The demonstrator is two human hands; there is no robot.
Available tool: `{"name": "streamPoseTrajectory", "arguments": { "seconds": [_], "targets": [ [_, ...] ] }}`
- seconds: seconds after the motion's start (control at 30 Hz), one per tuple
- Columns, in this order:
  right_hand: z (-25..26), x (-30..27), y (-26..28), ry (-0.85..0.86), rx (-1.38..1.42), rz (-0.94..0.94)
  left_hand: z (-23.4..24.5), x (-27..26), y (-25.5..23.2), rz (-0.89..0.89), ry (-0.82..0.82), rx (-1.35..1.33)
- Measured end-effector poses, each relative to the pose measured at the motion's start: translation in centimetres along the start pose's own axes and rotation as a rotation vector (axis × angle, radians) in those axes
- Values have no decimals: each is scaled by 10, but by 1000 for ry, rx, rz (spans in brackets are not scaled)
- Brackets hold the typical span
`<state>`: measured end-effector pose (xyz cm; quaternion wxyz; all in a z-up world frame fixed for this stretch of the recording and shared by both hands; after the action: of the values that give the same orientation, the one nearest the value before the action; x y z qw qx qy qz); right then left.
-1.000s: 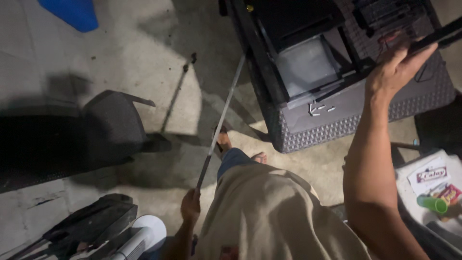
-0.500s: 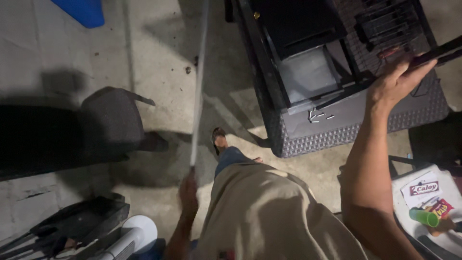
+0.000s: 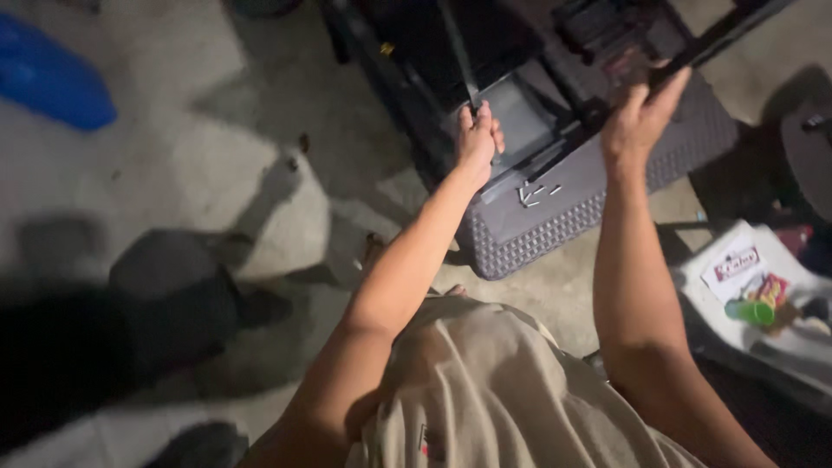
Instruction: The person assembles a metal grill or rack by inserting long metal bars into a frame and securing them with screws. They repeatedly pick up bars, align them with the frame, and tighten fasteners by hand.
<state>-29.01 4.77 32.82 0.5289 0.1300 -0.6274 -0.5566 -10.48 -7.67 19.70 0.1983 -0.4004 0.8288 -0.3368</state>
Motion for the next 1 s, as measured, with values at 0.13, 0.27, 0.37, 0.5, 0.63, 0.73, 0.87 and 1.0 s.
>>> {"name": "streamPoseTrajectory", "arguments": {
  "seconds": [0.13,0.27,0.37,0.5,0.63,0.73,0.87,1.0],
  "targets": [
    [-7,3,3,-59,34,40,-16,29,9,115,-20,-120],
    [-8,-1,-1,-111,58,53,-9,59,16,246,-35,-162],
    [-6,-11,-8,-212,16,4,1,71,22,320,8,-222],
    [-2,-17,-19,-315,138,34,9,88,22,463,39,-210],
    [0,-27,-24,-389,62,-6,5,98,21,541,131,-205],
    [-5,-24,-24,-402,83,16,0,105,12,696,145,-152],
    [-12,-28,-12,-398,42,-1,6,104,24,828,164,28],
    [-13,-33,0,-427,81,-8,27,114,86,835,182,-35]
  ]
}}
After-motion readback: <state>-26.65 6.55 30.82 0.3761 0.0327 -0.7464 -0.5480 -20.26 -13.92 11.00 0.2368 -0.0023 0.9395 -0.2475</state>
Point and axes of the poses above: each hand's wrist, its own x-axis towards the middle knuckle, its own z-axis out of the back of the hand, y = z × x, the point moved 3 cm from there along x, towards the middle knuckle, and after that the axes turned 14 degrees about y, right-handed, at the moved point
